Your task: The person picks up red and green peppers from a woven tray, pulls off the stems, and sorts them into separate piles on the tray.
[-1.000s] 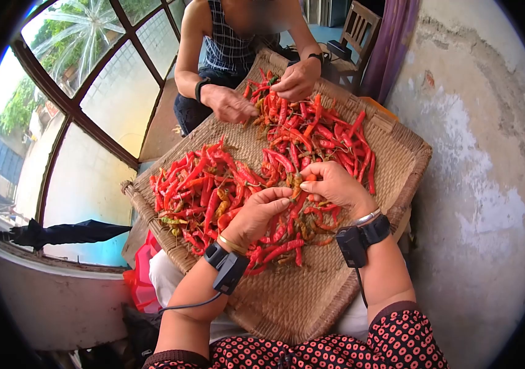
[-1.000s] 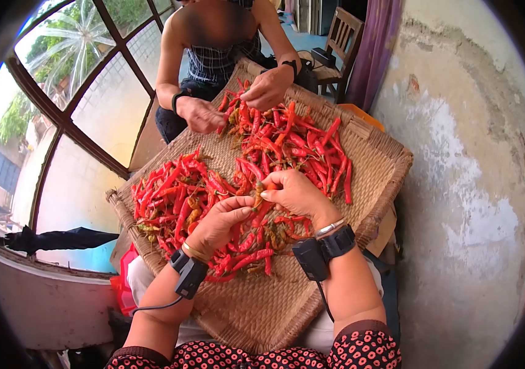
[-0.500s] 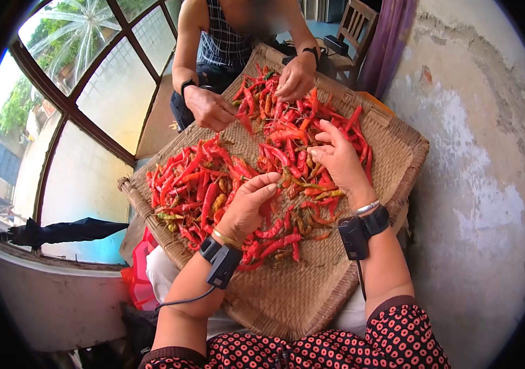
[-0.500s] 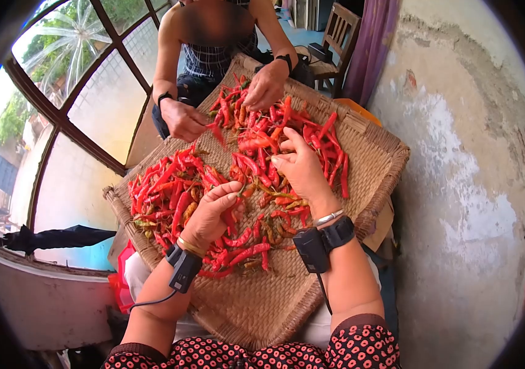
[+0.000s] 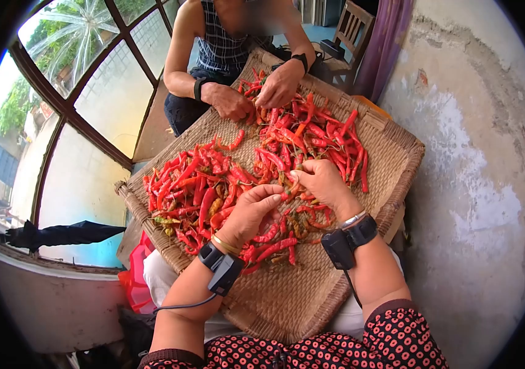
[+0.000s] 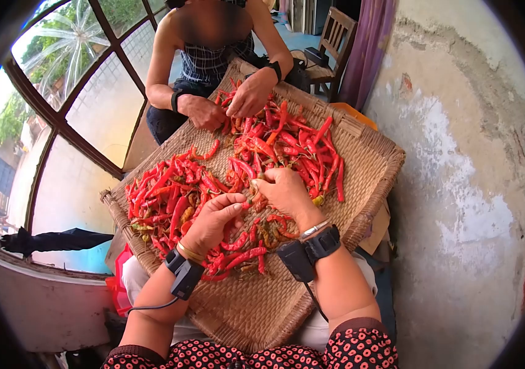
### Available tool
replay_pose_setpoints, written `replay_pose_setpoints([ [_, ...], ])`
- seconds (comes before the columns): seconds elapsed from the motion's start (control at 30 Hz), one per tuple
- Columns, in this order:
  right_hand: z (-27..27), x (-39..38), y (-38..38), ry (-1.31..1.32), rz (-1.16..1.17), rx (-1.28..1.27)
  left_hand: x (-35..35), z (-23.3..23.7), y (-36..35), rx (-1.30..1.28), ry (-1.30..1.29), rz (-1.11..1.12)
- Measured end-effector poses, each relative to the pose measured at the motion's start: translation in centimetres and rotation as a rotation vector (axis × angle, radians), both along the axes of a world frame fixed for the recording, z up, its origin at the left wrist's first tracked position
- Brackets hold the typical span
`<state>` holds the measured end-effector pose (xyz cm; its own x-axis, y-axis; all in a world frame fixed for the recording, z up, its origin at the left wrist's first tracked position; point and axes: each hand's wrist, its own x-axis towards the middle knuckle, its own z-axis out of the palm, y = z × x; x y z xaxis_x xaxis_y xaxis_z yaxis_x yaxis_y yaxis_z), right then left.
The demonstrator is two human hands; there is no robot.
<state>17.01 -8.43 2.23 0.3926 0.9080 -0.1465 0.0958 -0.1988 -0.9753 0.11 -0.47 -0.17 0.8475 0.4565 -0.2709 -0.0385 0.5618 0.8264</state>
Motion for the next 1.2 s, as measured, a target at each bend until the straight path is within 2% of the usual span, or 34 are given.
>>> replay_pose_setpoints([
  [0.03,0.3,0.4,-0.1,-0.21,-0.041,-0.038,0.1,-0.3,0.1,0.008,0.034,0.047],
  [0.1,0.7,1.3,-0.6,-0.165,-0.071,-0.088,-0.1,-0.7,0.6,0.037,0.073,0.036],
  [0.17,0.5,2.2,-0.9,-0.818,0.08,-0.262,-0.2,-0.6,0.7,0.066,0.111,0.027],
  [0.2,1.0,2.0,-1.2,-0.87,0.129,-0.404,-0.2,-0.4,0.5,0.043,0.101,0.05],
  [0.3,0.1,2.3,-1.1,-0.883,0.131,-0.365,-0.3,-0.6,0.7,0.023,0.097,0.086],
  [0.33,0.0,2.6,-0.6,-0.788,0.073,-0.221,-0.2,-0.8,0.8,0.029,0.097,0.098],
  [0.37,0.0,2.7,-0.2,-0.787,0.071,-0.224,0.0,-0.9,0.8,0.028,0.097,0.095],
  [0.43,0.4,1.9,0.6,-0.058,-0.319,0.259,0.1,-1.2,0.7,-0.03,0.022,0.167],
  [0.5,-0.2,1.8,0.6,-0.126,-0.284,0.262,0.0,-1.5,0.8,-0.069,-0.057,0.151],
  [0.57,-1.6,1.2,0.7,-0.358,-0.087,0.103,0.1,-1.1,0.8,-0.145,-0.155,0.223],
  [0.6,-0.2,-0.3,0.4,-0.113,-0.027,0.015,0.0,-1.3,1.0,-0.133,-0.179,0.202],
  [0.63,-1.3,-0.7,0.7,-0.188,0.088,0.053,-0.1,-1.5,1.1,-0.131,-0.177,0.203],
  [0.7,-0.5,-2.2,0.4,-0.16,0.164,0.095,0.0,-1.8,1.0,-0.078,-0.175,0.146],
  [0.77,-0.2,-2.7,0.2,-0.224,0.159,0.099,0.3,-1.8,0.5,0.04,-0.149,0.07],
  [0.9,-0.2,-2.1,0.0,-0.097,0.187,0.03,0.3,-0.8,-0.4,0.119,-0.101,0.064],
  [0.97,0.2,-0.8,-0.1,-0.505,0.201,-0.069,-0.1,-0.8,0.3,0.724,0.233,0.009],
  [1.0,0.4,-0.3,-0.3,-0.551,0.209,-0.11,-0.1,-0.1,0.7,1.031,0.371,0.045],
  [1.03,0.3,0.4,-0.4,-0.548,0.212,-0.113,-0.3,-1.0,1.6,1.523,0.291,0.24],
  [1.1,0.3,1.2,-0.1,-0.03,-0.085,0.106,-0.4,-1.0,2.6,1.777,0.386,0.331],
  [1.13,0.7,1.3,0.1,-0.031,-0.08,0.106,-0.4,-1.1,3.0,1.775,0.389,0.335],
  [1.2,1.7,1.3,0.0,0.242,-0.451,0.348,-0.3,-1.5,3.5,1.931,0.609,0.407],
])
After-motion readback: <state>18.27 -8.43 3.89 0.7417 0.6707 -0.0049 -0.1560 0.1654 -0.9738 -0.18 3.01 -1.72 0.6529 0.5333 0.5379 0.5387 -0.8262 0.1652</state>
